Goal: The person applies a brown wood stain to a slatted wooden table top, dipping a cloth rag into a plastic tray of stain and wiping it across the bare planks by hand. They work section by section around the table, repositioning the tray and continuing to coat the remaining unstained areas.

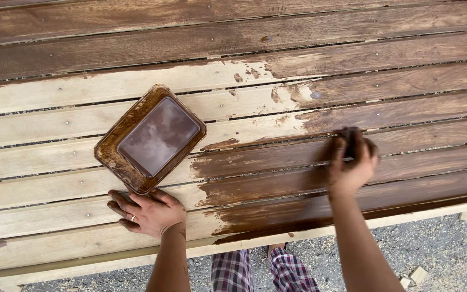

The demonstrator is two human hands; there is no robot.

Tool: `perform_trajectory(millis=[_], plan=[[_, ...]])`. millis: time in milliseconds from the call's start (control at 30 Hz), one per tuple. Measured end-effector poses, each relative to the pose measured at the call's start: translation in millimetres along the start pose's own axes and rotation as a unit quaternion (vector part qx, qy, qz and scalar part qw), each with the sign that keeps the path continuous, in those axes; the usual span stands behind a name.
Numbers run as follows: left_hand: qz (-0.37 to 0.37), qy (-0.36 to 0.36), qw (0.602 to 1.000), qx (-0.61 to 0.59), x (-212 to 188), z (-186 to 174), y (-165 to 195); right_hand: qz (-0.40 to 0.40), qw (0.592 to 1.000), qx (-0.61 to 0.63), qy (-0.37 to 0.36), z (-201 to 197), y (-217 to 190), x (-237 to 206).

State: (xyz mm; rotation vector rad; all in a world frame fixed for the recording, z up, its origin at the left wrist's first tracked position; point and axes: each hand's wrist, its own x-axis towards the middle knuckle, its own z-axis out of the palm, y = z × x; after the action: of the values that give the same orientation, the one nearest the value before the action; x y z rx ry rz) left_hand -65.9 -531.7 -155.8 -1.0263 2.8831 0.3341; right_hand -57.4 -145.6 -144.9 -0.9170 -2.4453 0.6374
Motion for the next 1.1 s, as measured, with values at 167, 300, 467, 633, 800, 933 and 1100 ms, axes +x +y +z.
perform_trajectory(millis=[167, 300, 467, 633, 800, 933, 1100], plan=[[0.012, 0.007, 1.000, 0.017, -1, 4, -3, -0.288, 0.903, 0.072, -0.309, 66, -137, -128], [0.002, 0.010, 1.000, 0.028, -5, 5, -6, -0.397, 0.844, -0.028, -0.359, 75, -144, -120], [0.040, 0.045, 0.998, 0.022, -11, 6, -10, -0.388, 0.893, -0.041, -0.224, 18, -54, -10], [0.020, 0.023, 0.999, 0.031, -14, 13, -18, -0.190, 0.958, -0.176, -0.122, -47, 44, 66], [0.018, 0.003, 1.000, -0.023, -8, 10, -33, -0.114, 0.966, -0.215, -0.085, -42, 42, 58], [-0.015, -0.034, 0.992, -0.122, 1, -13, -40, -0.115, 0.970, -0.205, -0.057, 1, -44, -17], [-0.046, -0.035, 0.941, -0.334, 20, -44, -33, 0.042, 0.930, 0.131, -0.342, 47, -134, -121]])
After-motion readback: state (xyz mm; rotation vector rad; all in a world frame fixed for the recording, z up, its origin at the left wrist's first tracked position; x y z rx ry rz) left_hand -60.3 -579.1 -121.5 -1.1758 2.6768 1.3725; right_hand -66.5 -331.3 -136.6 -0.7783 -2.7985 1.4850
